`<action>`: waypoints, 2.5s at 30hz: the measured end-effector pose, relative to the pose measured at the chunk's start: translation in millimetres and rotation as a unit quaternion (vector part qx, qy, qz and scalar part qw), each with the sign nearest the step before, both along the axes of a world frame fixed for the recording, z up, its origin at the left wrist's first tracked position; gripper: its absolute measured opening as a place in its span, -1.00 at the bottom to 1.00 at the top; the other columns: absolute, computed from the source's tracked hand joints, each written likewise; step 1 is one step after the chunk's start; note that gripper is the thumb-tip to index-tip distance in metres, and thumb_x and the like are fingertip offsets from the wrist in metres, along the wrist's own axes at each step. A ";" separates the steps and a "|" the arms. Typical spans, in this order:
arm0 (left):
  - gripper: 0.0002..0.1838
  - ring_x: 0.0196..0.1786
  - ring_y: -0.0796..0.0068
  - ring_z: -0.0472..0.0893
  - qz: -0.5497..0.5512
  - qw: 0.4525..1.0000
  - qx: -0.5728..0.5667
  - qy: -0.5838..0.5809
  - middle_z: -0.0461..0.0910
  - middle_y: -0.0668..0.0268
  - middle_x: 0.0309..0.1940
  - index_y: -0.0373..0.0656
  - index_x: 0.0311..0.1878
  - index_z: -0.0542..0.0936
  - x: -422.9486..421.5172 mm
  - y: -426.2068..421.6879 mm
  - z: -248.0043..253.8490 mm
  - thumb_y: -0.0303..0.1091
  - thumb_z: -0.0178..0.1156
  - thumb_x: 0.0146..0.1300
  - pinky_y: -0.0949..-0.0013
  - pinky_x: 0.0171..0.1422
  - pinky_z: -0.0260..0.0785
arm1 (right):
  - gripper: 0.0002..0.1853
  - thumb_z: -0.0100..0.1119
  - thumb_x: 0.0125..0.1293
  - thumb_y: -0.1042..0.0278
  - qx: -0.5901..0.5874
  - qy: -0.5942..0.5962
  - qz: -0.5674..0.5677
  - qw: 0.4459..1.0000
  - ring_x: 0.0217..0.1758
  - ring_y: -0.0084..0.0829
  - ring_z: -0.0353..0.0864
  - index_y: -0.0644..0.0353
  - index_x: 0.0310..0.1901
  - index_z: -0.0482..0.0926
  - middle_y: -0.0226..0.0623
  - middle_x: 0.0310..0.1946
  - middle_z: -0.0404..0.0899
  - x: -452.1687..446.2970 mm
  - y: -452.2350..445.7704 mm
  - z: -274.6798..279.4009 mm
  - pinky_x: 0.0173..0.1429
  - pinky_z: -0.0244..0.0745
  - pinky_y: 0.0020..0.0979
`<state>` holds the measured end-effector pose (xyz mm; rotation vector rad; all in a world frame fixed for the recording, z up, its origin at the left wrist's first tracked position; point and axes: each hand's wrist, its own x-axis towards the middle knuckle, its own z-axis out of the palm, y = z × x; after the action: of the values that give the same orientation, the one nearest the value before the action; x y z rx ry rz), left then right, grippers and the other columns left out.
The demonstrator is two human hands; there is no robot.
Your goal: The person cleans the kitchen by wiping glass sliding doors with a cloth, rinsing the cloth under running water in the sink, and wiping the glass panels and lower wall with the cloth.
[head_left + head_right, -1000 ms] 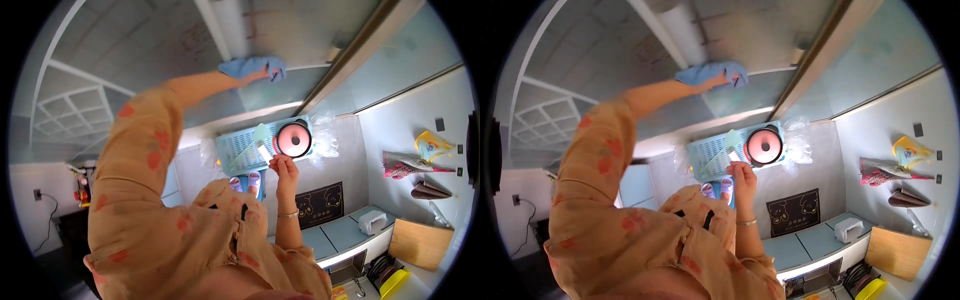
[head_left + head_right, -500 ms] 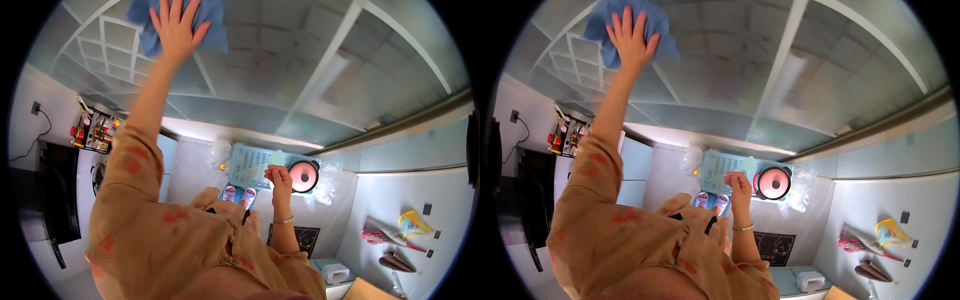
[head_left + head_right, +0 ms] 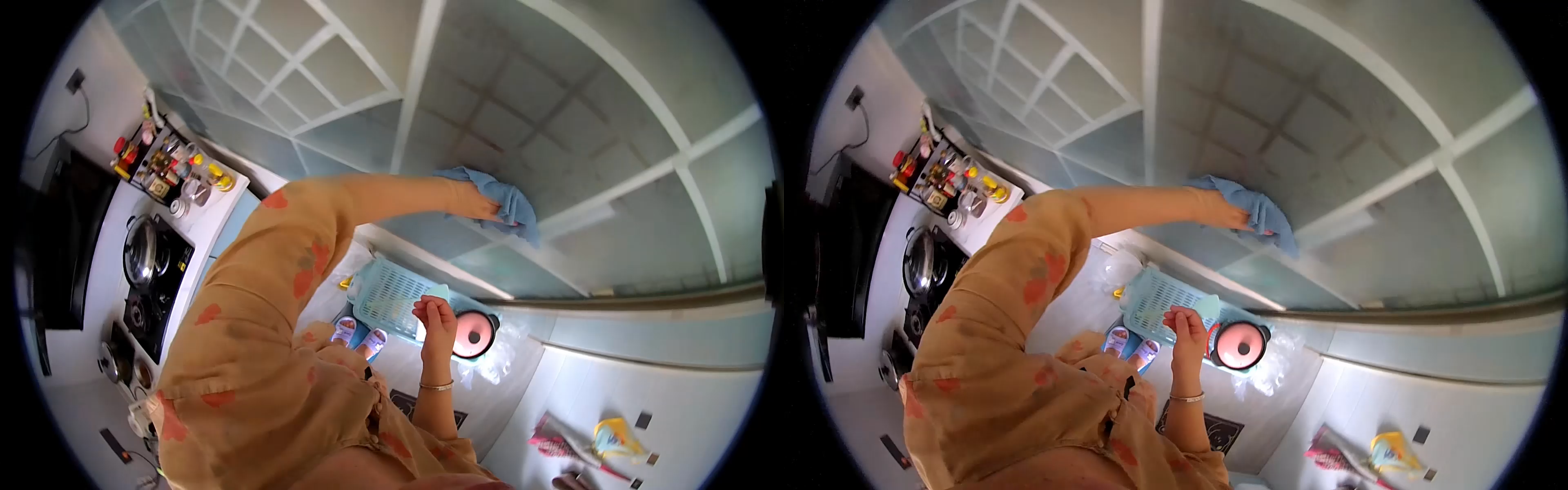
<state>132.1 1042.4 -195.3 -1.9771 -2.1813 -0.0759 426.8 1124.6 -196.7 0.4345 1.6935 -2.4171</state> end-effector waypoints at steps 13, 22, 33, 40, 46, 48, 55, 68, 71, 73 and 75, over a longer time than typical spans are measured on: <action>-0.39 0.28 -0.04 0.23 0.638 0.633 0.417 0.135 0.28 0.06 0.23 -0.11 0.22 0.36 -5.5 -266.7 129.1 -0.05 0.13 0.12 -0.13 0.36 -0.13 | -0.82 -0.02 0.37 0.43 0.040 -0.003 0.114 0.993 -0.28 -0.53 0.56 0.33 -0.16 0.54 -0.28 -0.33 0.58 -27.4 -25.6 14.4 -0.08 0.50 -0.51; -0.29 0.35 -0.41 -0.02 0.549 0.650 0.526 -0.013 0.13 -0.26 0.27 -0.38 0.10 0.39 49.7 -99.4 81.8 -0.17 0.28 -0.14 -0.33 0.38 -0.27 | -0.83 -0.03 0.37 0.45 0.059 0.020 0.142 0.988 -0.27 -0.52 0.55 0.32 -0.17 0.54 -0.28 -0.32 0.58 -43.9 -61.1 45.3 -0.09 0.49 -0.49; -0.49 0.36 -0.08 0.16 0.592 0.562 0.577 0.025 0.35 -0.10 0.17 -0.26 -0.20 0.60 -4.9 -299.6 252.6 0.00 0.19 -0.09 -0.18 0.42 -0.23 | -0.84 -0.03 0.35 0.48 0.091 0.023 0.245 0.965 -0.27 -0.53 0.55 0.33 -0.16 0.54 -0.30 -0.33 0.59 -57.6 -94.0 39.5 -0.11 0.46 -0.52; -0.27 0.51 0.02 -0.23 0.573 0.332 0.746 0.067 -0.21 0.08 0.48 -0.24 0.41 0.00 -12.2 -241.2 59.5 -0.72 -0.25 0.08 -0.12 0.48 -0.44 | -0.84 -0.03 0.35 0.48 0.107 0.002 0.232 0.967 -0.27 -0.51 0.55 0.34 -0.18 0.54 -0.29 -0.33 0.58 -53.8 -91.3 41.4 -0.11 0.47 -0.50; -0.45 0.29 -0.12 0.15 0.595 0.632 0.496 -0.013 0.22 -0.28 0.15 -0.06 0.07 0.52 29.7 -112.2 41.8 -0.14 0.28 -0.08 -0.35 0.35 -0.24 | -0.84 -0.03 0.35 0.48 0.152 0.046 0.196 0.968 -0.26 -0.48 0.55 0.34 -0.17 0.53 -0.26 -0.34 0.58 -73.1 -90.1 68.9 -0.09 0.48 -0.48; -0.48 0.19 -0.18 0.24 0.424 0.719 0.542 0.100 0.34 -0.26 0.02 0.13 -0.07 0.63 25.6 -139.2 85.8 0.06 0.34 -0.18 -0.35 0.29 -0.09 | -0.84 -0.02 0.35 0.47 0.163 0.057 0.204 0.964 -0.27 -0.48 0.55 0.34 -0.16 0.53 -0.26 -0.34 0.58 -79.8 -92.5 75.2 -0.08 0.47 -0.48; -0.45 0.10 -0.20 0.33 0.436 0.566 0.579 0.394 0.36 -0.16 -0.01 0.02 -0.13 0.65 -15.4 -305.9 242.7 0.23 0.23 -0.07 -0.30 0.21 0.07 | -0.84 -0.01 0.35 0.47 0.168 0.061 0.234 0.956 -0.26 -0.51 0.55 0.34 -0.16 0.53 -0.28 -0.33 0.59 -78.1 -88.3 58.5 -0.07 0.46 -0.50; -0.40 0.50 0.16 -0.11 0.609 0.194 0.768 -0.037 -0.13 0.23 0.48 -0.12 0.41 0.08 -38.7 -324.6 24.9 -0.04 -0.24 0.39 -0.08 0.47 -0.29 | -0.82 -0.03 0.36 0.46 0.190 -0.004 0.211 0.959 -0.24 -0.49 0.56 0.36 -0.12 0.50 -0.24 -0.28 0.58 -33.0 -38.5 27.5 -0.08 0.48 -0.50; -0.45 0.45 0.14 0.00 0.610 0.171 0.771 -0.070 0.00 0.13 0.41 -0.20 0.38 0.11 -21.3 -241.3 8.7 -0.15 -0.25 0.41 0.08 0.47 -0.22 | -0.83 -0.01 0.33 0.47 0.224 0.039 0.205 0.952 -0.27 -0.53 0.56 0.36 -0.16 0.53 -0.29 -0.32 0.59 -30.5 -39.9 27.3 -0.12 0.46 -0.53; -0.50 0.39 0.13 0.11 0.604 0.169 0.775 -0.079 0.14 0.05 0.34 -0.26 0.35 0.16 -18.4 -201.5 -6.8 -0.24 -0.25 0.41 0.26 0.46 -0.13 | -0.83 0.00 0.33 0.46 0.224 0.066 0.202 0.951 -0.29 -0.55 0.56 0.36 -0.18 0.54 -0.31 -0.34 0.60 -29.8 -45.4 35.2 -0.14 0.46 -0.54; -0.64 0.19 0.28 0.28 0.924 0.274 0.264 0.036 0.32 0.15 0.14 -0.19 0.17 0.34 -8.7 -164.6 -18.5 -0.30 -0.22 0.39 0.32 0.31 0.03 | -0.84 0.01 0.33 0.45 0.236 0.072 0.197 0.949 -0.26 -0.56 0.57 0.34 -0.18 0.53 -0.29 -0.33 0.60 -24.3 -48.6 46.1 -0.14 0.47 -0.54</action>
<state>123.4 877.7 -213.9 1.4218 -2.1985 -0.2369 402.6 1075.9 -150.7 -0.0374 2.1767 -1.7948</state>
